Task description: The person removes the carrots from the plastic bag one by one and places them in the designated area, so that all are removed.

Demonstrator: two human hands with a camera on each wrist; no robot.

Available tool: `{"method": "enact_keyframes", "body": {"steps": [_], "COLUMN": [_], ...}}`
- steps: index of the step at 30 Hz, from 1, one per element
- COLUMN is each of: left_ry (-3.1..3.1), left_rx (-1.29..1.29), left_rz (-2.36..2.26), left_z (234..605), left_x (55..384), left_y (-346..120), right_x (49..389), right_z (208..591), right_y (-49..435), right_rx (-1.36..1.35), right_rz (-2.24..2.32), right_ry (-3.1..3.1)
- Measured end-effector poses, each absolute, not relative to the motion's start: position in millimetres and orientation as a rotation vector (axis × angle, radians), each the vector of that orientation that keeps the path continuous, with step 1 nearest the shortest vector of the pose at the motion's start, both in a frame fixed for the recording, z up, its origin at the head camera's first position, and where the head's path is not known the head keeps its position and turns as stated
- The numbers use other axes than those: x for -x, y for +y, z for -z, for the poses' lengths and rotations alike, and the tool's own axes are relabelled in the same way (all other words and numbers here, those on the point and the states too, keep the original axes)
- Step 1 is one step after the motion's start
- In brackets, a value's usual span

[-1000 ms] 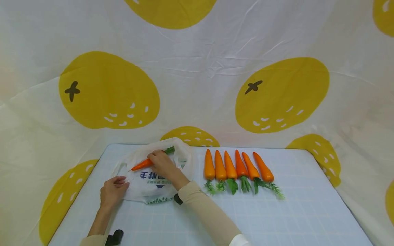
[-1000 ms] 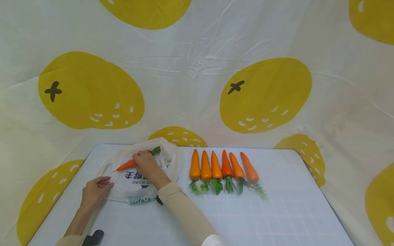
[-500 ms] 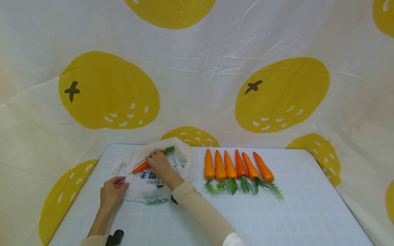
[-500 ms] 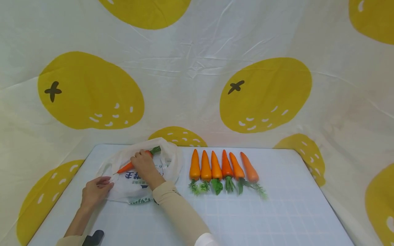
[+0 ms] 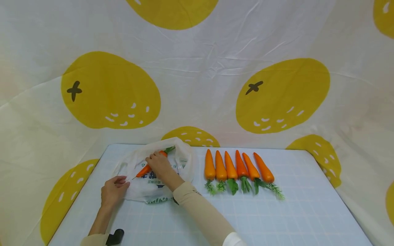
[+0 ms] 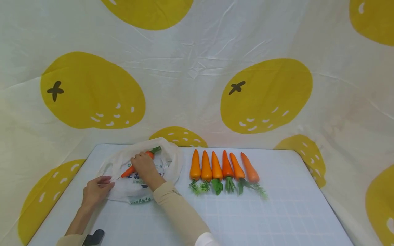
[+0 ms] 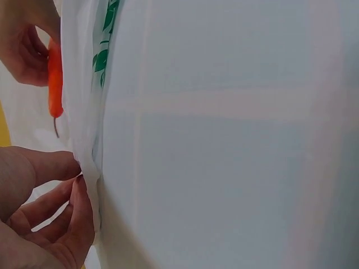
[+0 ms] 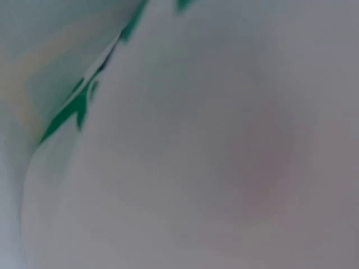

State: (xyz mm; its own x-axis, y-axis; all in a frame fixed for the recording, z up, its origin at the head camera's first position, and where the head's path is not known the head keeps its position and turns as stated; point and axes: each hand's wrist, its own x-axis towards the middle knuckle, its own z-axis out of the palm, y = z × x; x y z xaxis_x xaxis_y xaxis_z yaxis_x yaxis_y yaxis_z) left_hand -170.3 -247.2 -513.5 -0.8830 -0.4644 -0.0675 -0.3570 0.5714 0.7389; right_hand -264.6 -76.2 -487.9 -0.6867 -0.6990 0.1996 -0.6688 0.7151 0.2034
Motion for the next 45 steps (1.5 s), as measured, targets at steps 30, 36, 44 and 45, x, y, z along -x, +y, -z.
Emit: {"method": "enact_keyframes", "body": {"steps": [30, 36, 44, 45], "left_ry": [-2.677, -2.675, -2.655, -2.653], "left_rx": [-0.7, -0.693, -0.679, -0.674], "left_rz": [1.203, 1.198, 1.204, 1.204], "left_z": [518.0, 518.8, 516.8, 516.7], "left_x": [171.4, 171.5, 168.0, 167.7], "left_y": [-249.0, -248.9, -248.1, -248.1], "right_x": [240.9, 238.0, 241.2, 241.4], "right_z": [453.3, 445.6, 444.5, 444.3], "right_y": [-45.6, -39.5, -27.5, -25.9], "right_rx": [-1.244, -1.189, -1.118, -1.108], "right_rz": [-0.539, -0.782, -1.189, -1.247], "right_ry": [-2.549, -2.591, -2.563, -2.549]}}
